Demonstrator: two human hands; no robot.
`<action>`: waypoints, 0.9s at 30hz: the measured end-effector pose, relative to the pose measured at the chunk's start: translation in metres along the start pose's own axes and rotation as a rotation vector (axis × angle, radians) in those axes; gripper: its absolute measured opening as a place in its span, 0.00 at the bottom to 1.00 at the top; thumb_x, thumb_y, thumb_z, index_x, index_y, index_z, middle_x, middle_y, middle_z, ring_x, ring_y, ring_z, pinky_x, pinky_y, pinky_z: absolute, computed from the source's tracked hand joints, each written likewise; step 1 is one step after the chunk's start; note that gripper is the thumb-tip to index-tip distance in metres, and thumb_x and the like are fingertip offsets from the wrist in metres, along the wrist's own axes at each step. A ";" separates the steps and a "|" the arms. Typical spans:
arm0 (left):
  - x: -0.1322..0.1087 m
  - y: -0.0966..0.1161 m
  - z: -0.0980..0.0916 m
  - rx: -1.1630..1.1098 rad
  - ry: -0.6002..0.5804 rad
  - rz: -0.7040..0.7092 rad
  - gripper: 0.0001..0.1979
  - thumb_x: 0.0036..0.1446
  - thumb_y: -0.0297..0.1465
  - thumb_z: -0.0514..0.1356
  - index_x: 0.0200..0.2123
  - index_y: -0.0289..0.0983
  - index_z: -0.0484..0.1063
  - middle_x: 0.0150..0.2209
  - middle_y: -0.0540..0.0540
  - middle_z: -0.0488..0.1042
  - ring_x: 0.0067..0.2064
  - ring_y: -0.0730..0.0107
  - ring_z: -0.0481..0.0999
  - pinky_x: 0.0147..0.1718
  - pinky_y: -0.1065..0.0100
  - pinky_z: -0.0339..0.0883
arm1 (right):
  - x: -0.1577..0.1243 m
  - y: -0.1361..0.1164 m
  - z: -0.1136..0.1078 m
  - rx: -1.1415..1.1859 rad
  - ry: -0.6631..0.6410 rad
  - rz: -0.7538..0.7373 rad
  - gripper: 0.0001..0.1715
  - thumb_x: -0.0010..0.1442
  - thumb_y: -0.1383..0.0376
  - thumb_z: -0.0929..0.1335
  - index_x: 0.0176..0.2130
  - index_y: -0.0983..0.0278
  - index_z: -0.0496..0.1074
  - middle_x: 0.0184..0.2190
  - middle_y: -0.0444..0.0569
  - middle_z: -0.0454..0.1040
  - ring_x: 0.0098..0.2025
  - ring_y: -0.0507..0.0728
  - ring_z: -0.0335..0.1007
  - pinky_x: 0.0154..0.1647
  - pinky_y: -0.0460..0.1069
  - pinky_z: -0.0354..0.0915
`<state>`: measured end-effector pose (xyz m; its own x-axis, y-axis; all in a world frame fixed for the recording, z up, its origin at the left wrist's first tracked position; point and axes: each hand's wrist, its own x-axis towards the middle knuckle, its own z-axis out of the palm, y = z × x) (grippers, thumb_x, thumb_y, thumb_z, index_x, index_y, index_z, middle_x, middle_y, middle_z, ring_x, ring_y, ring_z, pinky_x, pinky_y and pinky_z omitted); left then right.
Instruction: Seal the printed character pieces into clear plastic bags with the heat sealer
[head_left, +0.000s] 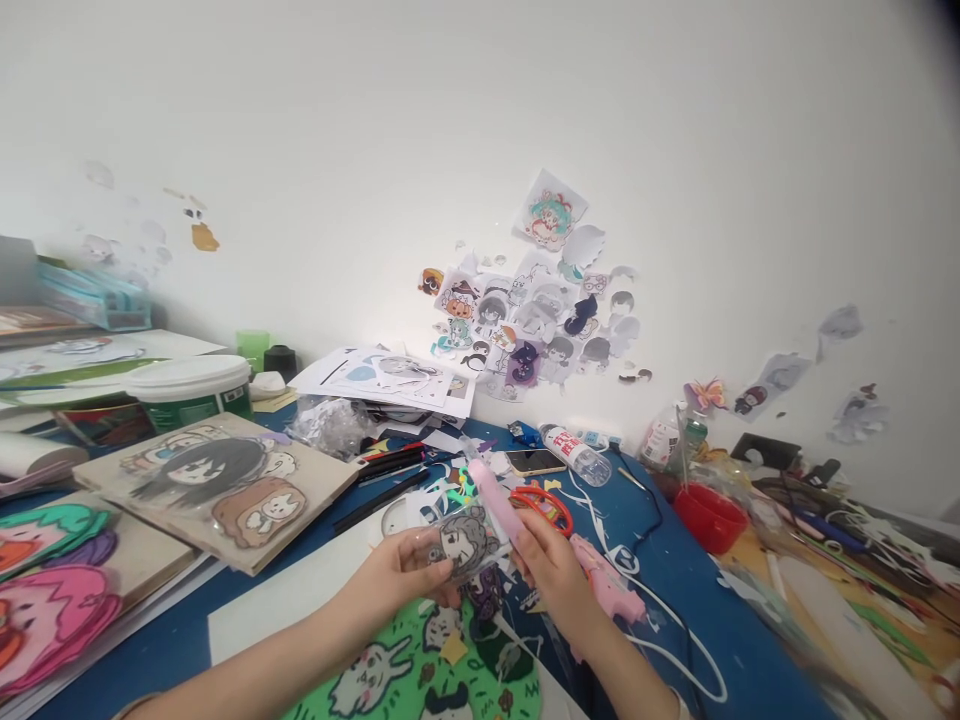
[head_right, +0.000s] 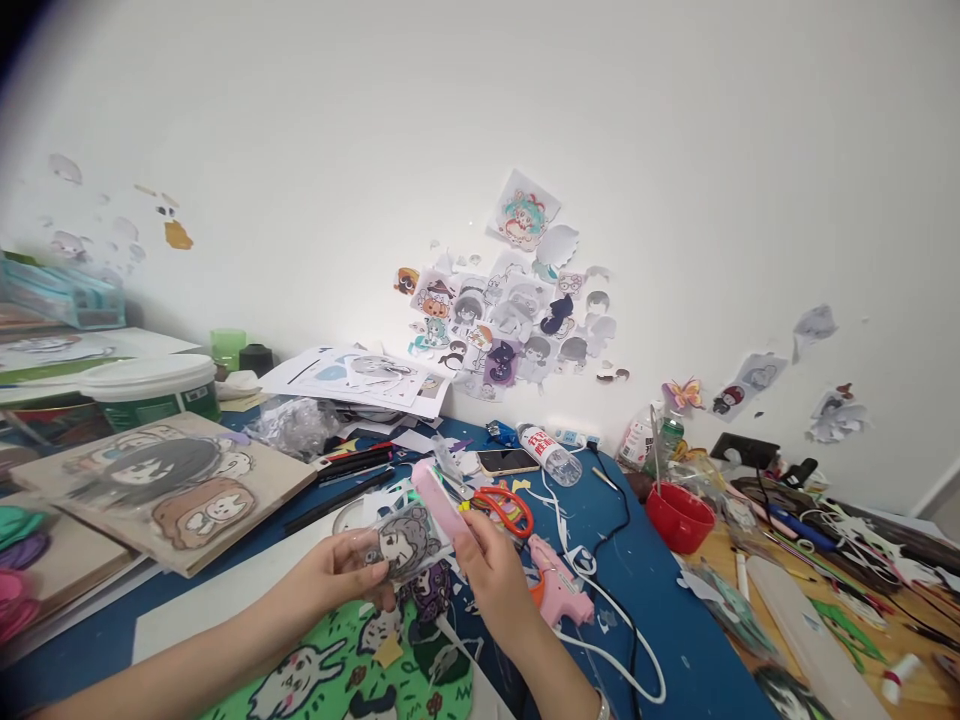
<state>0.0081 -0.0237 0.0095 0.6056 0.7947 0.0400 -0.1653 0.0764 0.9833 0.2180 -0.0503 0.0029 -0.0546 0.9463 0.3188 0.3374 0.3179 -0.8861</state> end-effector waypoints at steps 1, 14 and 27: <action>0.000 0.000 0.000 0.009 -0.009 -0.004 0.17 0.46 0.41 0.66 0.35 0.34 0.74 0.24 0.47 0.78 0.27 0.67 0.76 0.31 0.70 0.66 | 0.000 0.001 0.000 -0.014 -0.013 -0.005 0.28 0.59 0.45 0.59 0.42 0.64 0.67 0.20 0.41 0.59 0.21 0.51 0.53 0.20 0.45 0.52; -0.003 0.000 0.001 0.054 -0.051 -0.026 0.14 0.47 0.40 0.66 0.32 0.35 0.74 0.22 0.49 0.76 0.26 0.66 0.74 0.31 0.68 0.66 | 0.000 -0.002 0.000 -0.046 -0.061 -0.006 0.22 0.61 0.48 0.59 0.30 0.63 0.64 0.19 0.38 0.53 0.20 0.49 0.48 0.20 0.45 0.47; 0.001 -0.005 0.000 -0.011 0.030 -0.044 0.18 0.45 0.41 0.67 0.35 0.34 0.75 0.25 0.45 0.79 0.29 0.66 0.76 0.33 0.69 0.67 | 0.007 0.005 0.000 0.105 0.048 0.045 0.29 0.58 0.41 0.56 0.33 0.63 0.62 0.20 0.38 0.55 0.18 0.48 0.49 0.18 0.44 0.49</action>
<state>0.0090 -0.0234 0.0043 0.5892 0.8079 -0.0085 -0.1473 0.1178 0.9821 0.2193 -0.0416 0.0003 0.0043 0.9564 0.2919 0.2379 0.2825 -0.9293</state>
